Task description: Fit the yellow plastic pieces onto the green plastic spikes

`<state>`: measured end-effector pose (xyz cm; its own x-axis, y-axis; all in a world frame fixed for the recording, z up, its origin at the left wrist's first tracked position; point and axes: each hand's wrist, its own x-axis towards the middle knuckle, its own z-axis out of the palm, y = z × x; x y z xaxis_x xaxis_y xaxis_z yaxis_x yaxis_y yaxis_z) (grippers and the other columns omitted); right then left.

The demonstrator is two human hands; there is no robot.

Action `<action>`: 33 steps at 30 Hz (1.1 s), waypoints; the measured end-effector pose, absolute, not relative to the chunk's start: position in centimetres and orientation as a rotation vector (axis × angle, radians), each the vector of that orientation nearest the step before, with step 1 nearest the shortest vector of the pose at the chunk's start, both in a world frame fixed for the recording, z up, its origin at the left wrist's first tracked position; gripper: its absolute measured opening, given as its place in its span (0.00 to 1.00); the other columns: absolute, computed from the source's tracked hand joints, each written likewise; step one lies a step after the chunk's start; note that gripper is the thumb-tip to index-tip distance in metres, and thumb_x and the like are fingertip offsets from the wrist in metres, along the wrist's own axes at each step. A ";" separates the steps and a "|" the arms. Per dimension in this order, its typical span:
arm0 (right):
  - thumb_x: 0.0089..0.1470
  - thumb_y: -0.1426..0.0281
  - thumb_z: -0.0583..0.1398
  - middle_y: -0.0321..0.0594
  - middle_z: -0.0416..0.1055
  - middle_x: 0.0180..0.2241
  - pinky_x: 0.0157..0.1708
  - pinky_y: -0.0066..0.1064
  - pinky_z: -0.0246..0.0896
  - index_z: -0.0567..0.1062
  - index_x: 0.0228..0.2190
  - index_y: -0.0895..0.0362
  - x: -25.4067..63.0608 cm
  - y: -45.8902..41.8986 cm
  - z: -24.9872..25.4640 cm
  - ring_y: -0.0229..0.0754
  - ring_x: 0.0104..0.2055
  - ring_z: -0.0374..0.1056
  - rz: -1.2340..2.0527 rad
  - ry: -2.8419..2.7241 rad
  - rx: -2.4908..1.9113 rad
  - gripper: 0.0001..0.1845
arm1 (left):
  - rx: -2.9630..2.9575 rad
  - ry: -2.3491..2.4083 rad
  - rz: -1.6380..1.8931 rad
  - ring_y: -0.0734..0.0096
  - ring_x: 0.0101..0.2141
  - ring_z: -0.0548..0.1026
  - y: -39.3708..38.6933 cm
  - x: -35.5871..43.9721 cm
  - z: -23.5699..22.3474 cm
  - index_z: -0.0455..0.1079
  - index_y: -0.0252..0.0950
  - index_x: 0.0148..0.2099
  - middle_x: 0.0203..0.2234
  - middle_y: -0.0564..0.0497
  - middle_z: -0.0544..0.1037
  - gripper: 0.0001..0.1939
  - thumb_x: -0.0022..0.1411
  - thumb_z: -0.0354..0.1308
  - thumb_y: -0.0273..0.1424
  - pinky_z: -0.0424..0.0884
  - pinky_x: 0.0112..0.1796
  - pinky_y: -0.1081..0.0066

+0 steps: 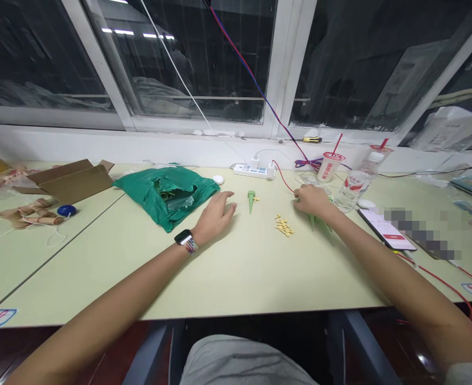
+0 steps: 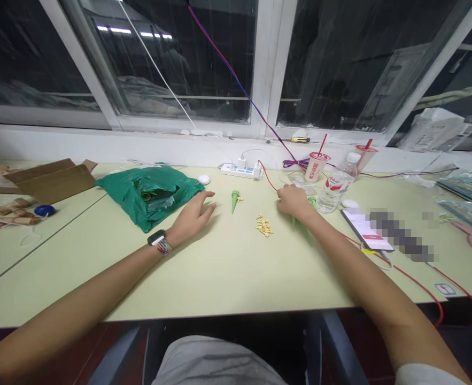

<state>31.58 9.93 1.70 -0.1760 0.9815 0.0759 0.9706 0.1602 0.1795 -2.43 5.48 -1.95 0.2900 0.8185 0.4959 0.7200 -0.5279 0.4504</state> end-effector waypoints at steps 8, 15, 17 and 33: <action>0.57 0.70 0.61 0.54 0.79 0.48 0.44 0.36 0.64 0.82 0.42 0.59 31.3 9.7 2.4 0.54 0.52 0.73 0.295 2.369 2.004 0.12 | 2.383 1.414 1.167 0.49 0.57 0.74 6.0 -3.0 -1.5 0.68 0.36 0.56 0.54 0.40 0.77 0.16 0.75 0.48 0.39 0.68 0.59 0.51; 0.54 0.70 0.63 0.47 0.80 0.46 0.38 0.31 0.60 0.82 0.37 0.56 31.6 11.3 2.2 0.50 0.48 0.73 0.069 2.488 2.077 0.09 | 2.385 1.357 1.170 0.52 0.54 0.75 6.2 -2.9 -1.8 0.68 0.36 0.54 0.52 0.40 0.77 0.15 0.74 0.49 0.39 0.68 0.58 0.53; 0.53 0.70 0.64 0.46 0.80 0.46 0.36 0.30 0.58 0.82 0.37 0.56 31.5 11.8 2.4 0.48 0.47 0.73 -0.006 2.524 2.069 0.09 | 2.381 1.353 1.166 0.52 0.54 0.75 6.2 -2.9 -1.9 0.68 0.36 0.54 0.51 0.40 0.77 0.15 0.74 0.49 0.39 0.69 0.57 0.54; 0.54 0.71 0.66 0.44 0.81 0.39 0.32 0.25 0.59 0.83 0.36 0.58 29.1 15.0 1.7 0.41 0.37 0.73 -0.200 2.620 1.920 0.07 | 2.419 1.302 1.105 0.54 0.51 0.75 5.6 -2.7 -2.0 0.68 0.37 0.52 0.48 0.42 0.77 0.12 0.74 0.48 0.36 0.70 0.54 0.53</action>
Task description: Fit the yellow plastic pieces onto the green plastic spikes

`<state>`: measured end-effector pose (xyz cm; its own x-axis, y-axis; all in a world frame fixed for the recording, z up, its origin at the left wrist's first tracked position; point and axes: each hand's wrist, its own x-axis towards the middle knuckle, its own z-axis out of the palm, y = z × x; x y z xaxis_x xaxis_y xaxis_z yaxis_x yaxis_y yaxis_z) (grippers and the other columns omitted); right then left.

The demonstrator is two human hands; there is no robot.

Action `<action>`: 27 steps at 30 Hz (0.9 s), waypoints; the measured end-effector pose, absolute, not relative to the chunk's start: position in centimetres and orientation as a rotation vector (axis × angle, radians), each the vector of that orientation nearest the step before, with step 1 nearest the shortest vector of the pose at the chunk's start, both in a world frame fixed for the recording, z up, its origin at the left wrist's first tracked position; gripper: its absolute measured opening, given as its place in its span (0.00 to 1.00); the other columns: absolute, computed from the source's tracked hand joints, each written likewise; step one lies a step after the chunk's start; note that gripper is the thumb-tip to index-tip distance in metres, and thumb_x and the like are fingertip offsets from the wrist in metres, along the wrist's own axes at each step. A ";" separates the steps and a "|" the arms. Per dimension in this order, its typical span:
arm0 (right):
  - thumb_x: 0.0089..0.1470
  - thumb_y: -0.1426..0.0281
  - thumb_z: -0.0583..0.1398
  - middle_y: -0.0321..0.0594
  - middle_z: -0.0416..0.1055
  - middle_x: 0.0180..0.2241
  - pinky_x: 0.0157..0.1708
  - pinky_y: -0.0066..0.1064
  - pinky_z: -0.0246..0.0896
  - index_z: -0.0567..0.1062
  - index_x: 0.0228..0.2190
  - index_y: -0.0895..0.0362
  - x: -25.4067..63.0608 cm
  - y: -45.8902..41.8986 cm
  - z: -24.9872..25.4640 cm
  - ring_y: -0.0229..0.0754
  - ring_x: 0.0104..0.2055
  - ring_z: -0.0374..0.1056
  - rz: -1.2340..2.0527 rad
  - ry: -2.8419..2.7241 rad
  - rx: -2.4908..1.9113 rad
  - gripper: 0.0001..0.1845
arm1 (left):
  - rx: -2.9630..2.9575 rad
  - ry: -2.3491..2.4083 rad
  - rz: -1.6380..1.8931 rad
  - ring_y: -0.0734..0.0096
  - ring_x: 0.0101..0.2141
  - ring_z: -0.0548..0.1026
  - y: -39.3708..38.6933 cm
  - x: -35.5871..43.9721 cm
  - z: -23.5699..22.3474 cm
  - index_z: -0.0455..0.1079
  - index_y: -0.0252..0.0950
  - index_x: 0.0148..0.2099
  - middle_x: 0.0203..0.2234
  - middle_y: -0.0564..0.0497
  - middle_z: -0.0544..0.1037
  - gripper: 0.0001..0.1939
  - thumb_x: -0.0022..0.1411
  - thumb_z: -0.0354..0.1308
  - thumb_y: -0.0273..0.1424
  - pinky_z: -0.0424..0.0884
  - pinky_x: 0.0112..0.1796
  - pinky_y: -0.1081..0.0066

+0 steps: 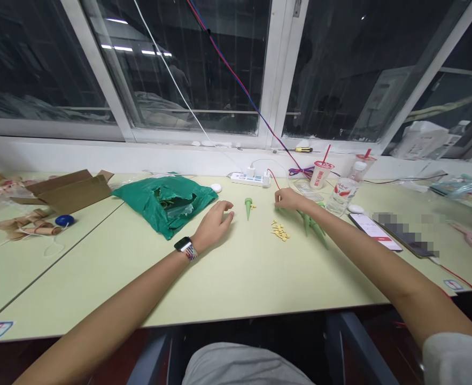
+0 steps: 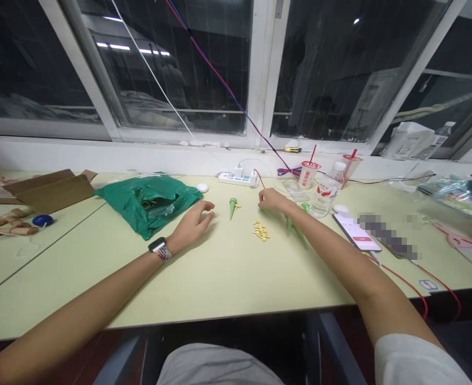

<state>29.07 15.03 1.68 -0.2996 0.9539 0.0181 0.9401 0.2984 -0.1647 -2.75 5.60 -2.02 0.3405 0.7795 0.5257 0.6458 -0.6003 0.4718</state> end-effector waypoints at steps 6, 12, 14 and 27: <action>0.52 0.69 0.68 0.44 0.82 0.37 0.33 0.25 0.61 0.83 0.32 0.59 29.1 14.5 1.3 0.40 0.34 0.74 0.208 -2.434 -1.789 0.06 | 2.389 1.306 1.170 0.54 0.50 0.76 5.9 -2.9 -2.0 0.68 0.38 0.51 0.48 0.43 0.77 0.12 0.74 0.49 0.37 0.70 0.53 0.54; 0.53 0.71 0.67 0.43 0.82 0.38 0.35 0.26 0.63 0.82 0.38 0.59 27.4 13.1 3.8 0.41 0.37 0.75 0.180 -2.361 -1.682 0.09 | 2.239 1.202 1.305 0.58 0.48 0.78 6.3 -2.8 -1.8 0.71 0.38 0.48 0.47 0.44 0.79 0.12 0.73 0.53 0.40 0.73 0.53 0.56; 0.53 0.70 0.68 0.42 0.81 0.37 0.35 0.26 0.64 0.81 0.41 0.59 25.5 12.0 5.2 0.40 0.36 0.75 0.251 -2.265 -1.530 0.12 | 2.133 1.145 1.348 0.57 0.49 0.79 6.1 -2.6 -1.5 0.73 0.39 0.49 0.47 0.44 0.81 0.13 0.72 0.56 0.42 0.73 0.55 0.56; 0.56 0.65 0.69 0.35 0.77 0.33 0.33 0.31 0.71 0.72 0.41 0.55 13.3 9.8 3.9 0.38 0.30 0.74 0.896 -1.736 -0.977 0.14 | 1.432 0.835 1.443 0.60 0.39 0.83 7.1 -3.5 -0.5 0.78 0.36 0.49 0.38 0.45 0.84 0.23 0.57 0.73 0.44 0.80 0.45 0.61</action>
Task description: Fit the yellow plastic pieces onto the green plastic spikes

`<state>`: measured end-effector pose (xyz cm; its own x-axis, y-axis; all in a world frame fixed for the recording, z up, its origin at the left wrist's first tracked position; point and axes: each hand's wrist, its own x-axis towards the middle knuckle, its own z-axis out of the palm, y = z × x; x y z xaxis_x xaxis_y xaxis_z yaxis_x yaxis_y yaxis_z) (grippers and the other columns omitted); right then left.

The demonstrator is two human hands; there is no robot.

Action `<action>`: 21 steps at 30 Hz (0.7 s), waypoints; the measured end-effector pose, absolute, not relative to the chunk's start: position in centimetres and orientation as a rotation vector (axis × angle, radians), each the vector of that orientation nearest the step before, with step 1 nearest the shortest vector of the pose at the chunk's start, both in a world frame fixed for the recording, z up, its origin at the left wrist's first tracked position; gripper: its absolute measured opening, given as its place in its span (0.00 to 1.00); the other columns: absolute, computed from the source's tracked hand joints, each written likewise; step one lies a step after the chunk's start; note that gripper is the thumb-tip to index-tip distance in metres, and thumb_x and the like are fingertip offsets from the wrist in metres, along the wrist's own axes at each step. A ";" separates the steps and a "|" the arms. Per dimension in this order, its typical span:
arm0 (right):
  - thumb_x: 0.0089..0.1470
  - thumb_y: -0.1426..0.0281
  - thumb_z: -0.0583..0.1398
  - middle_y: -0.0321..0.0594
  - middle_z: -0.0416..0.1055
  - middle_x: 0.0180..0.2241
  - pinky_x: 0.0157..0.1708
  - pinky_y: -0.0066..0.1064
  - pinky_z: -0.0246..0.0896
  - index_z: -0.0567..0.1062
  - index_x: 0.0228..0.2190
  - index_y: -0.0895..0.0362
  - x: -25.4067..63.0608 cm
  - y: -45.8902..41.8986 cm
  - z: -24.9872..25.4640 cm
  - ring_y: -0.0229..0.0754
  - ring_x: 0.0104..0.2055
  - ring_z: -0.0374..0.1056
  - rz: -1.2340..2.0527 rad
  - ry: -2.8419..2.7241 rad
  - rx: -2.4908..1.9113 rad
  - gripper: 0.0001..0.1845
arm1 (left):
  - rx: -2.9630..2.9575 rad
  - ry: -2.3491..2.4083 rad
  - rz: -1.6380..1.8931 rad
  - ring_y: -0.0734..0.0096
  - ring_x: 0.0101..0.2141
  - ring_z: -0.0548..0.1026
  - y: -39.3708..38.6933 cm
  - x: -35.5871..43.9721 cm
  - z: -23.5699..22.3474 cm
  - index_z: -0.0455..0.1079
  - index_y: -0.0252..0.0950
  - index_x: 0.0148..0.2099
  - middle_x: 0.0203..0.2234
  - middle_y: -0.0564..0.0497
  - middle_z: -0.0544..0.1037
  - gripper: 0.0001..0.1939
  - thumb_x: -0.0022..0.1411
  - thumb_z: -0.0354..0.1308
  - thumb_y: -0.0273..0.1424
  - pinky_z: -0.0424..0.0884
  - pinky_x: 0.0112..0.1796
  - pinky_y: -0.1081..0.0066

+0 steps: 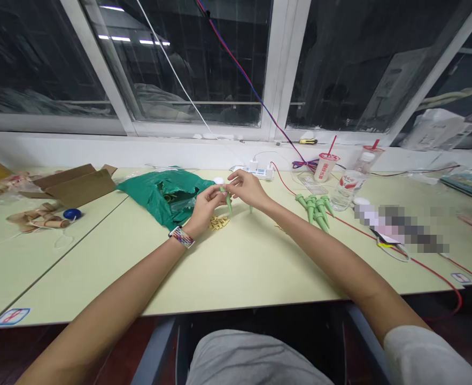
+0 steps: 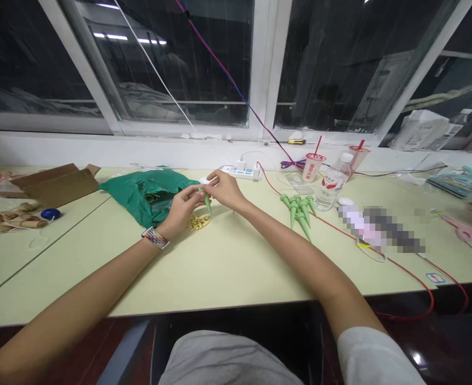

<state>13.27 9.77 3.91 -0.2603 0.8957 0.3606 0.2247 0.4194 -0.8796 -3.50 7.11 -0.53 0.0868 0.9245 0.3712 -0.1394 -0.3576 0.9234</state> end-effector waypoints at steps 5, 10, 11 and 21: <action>0.63 0.68 0.60 0.35 0.75 0.34 0.37 0.32 0.63 0.72 0.40 0.55 13.6 7.3 1.0 0.40 0.34 0.70 0.569 -1.950 -1.050 0.05 | 1.258 0.877 1.587 0.64 0.34 0.81 8.1 -4.3 -0.9 0.78 0.35 0.44 0.32 0.48 0.83 0.21 0.53 0.75 0.42 0.78 0.39 0.65; 0.62 0.77 0.57 0.41 0.74 0.40 0.40 0.31 0.60 0.79 0.40 0.55 14.7 4.5 -1.9 0.44 0.43 0.70 0.333 -2.451 -0.951 0.11 | 1.109 0.914 1.759 0.69 0.30 0.78 8.8 -4.9 -0.8 0.75 0.35 0.37 0.28 0.51 0.79 0.20 0.51 0.76 0.42 0.77 0.38 0.67; 0.62 0.76 0.57 0.43 0.74 0.42 0.40 0.32 0.60 0.80 0.42 0.55 14.8 4.3 -2.3 0.45 0.45 0.70 0.279 -2.474 -0.966 0.13 | 1.094 0.924 1.763 0.70 0.30 0.77 8.9 -5.0 -0.8 0.75 0.35 0.37 0.28 0.51 0.79 0.20 0.50 0.76 0.42 0.77 0.39 0.67; 0.62 0.74 0.58 0.45 0.72 0.46 0.42 0.35 0.63 0.77 0.46 0.55 15.5 3.3 -3.1 0.47 0.48 0.68 0.118 -2.427 -1.028 0.11 | 1.120 0.971 1.722 0.71 0.29 0.76 9.0 -5.1 -1.3 0.76 0.36 0.36 0.28 0.51 0.78 0.20 0.49 0.76 0.44 0.75 0.36 0.70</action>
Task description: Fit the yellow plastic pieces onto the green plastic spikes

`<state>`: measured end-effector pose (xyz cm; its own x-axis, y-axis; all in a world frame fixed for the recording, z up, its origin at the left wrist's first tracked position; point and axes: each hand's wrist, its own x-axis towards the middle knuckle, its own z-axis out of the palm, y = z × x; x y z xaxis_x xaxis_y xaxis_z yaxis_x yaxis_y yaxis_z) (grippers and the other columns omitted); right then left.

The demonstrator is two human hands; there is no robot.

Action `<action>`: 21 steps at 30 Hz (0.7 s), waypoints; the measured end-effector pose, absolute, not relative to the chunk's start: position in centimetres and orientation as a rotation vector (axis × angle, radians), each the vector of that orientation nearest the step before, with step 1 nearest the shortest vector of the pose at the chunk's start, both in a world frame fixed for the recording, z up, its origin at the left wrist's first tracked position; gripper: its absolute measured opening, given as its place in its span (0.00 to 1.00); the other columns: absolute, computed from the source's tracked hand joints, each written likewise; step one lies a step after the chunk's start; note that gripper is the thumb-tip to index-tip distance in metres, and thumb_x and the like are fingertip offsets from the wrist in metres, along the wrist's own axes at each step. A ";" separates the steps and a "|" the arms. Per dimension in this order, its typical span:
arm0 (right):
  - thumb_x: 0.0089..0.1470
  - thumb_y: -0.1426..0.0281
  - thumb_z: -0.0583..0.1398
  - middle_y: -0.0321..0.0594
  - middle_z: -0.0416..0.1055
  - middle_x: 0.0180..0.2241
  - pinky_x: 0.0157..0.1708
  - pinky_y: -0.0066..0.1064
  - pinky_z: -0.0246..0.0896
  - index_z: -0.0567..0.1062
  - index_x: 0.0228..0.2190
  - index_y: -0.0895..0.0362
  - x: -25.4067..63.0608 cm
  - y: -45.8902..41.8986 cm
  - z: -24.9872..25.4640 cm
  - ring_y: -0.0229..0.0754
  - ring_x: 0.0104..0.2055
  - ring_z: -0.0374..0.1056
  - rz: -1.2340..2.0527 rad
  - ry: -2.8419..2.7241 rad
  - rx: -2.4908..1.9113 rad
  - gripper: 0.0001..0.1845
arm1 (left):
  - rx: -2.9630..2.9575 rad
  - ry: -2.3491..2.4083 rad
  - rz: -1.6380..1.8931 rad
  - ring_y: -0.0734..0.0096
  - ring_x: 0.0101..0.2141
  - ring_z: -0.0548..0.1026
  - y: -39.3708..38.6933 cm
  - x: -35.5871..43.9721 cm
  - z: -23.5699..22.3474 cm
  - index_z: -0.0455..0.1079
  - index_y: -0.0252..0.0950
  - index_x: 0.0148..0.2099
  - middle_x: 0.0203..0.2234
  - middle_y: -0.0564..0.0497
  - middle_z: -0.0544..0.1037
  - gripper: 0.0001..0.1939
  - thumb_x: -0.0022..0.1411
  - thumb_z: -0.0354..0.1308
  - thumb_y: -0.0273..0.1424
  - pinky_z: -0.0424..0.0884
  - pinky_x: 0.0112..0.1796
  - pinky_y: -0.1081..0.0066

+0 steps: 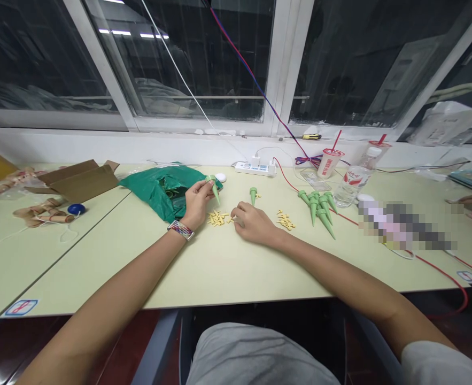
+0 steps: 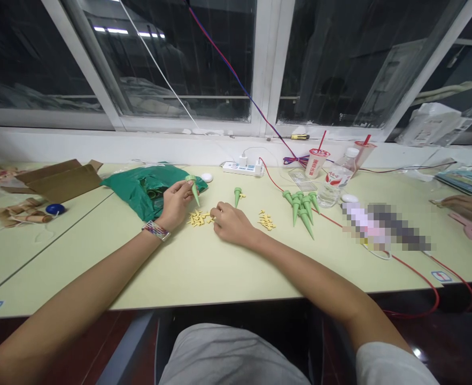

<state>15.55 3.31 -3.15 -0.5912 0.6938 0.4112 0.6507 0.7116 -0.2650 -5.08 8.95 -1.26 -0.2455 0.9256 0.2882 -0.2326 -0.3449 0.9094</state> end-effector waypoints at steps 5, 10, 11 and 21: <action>0.65 0.70 0.59 0.44 0.71 0.45 0.43 0.36 0.63 0.78 0.46 0.54 15.5 3.0 -3.2 0.47 0.48 0.68 0.137 -2.451 -1.030 0.10 | 1.105 0.963 1.703 0.71 0.29 0.76 8.9 -5.0 -1.2 0.76 0.35 0.35 0.28 0.51 0.78 0.20 0.48 0.77 0.42 0.75 0.36 0.69; 0.64 0.68 0.61 0.43 0.72 0.41 0.41 0.35 0.61 0.76 0.38 0.54 15.5 2.8 -3.2 0.47 0.46 0.68 0.146 -2.422 -1.094 0.04 | 1.109 0.977 1.635 0.70 0.30 0.77 8.7 -4.9 -1.4 0.75 0.35 0.36 0.30 0.50 0.80 0.20 0.48 0.77 0.41 0.76 0.38 0.68; 0.63 0.68 0.62 0.42 0.72 0.40 0.41 0.34 0.61 0.75 0.37 0.54 15.6 2.8 -3.2 0.46 0.45 0.68 0.171 -2.411 -1.107 0.03 | 1.128 0.976 1.607 0.69 0.31 0.78 8.7 -4.8 -1.4 0.75 0.35 0.37 0.31 0.49 0.81 0.20 0.48 0.77 0.41 0.76 0.39 0.67; 0.61 0.74 0.60 0.43 0.73 0.38 0.38 0.33 0.59 0.79 0.36 0.55 16.9 2.8 -3.1 0.45 0.44 0.70 0.236 -2.388 -1.177 0.07 | 1.274 0.885 1.393 0.58 0.42 0.84 8.0 -4.5 -1.7 0.77 0.36 0.58 0.39 0.43 0.85 0.33 0.51 0.76 0.40 0.79 0.49 0.57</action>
<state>16.89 2.78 -3.07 -0.5252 0.7842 0.3303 0.7043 0.6185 -0.3486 -4.52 7.98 -1.71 0.0653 0.9688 0.2391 -0.1945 -0.2227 0.9553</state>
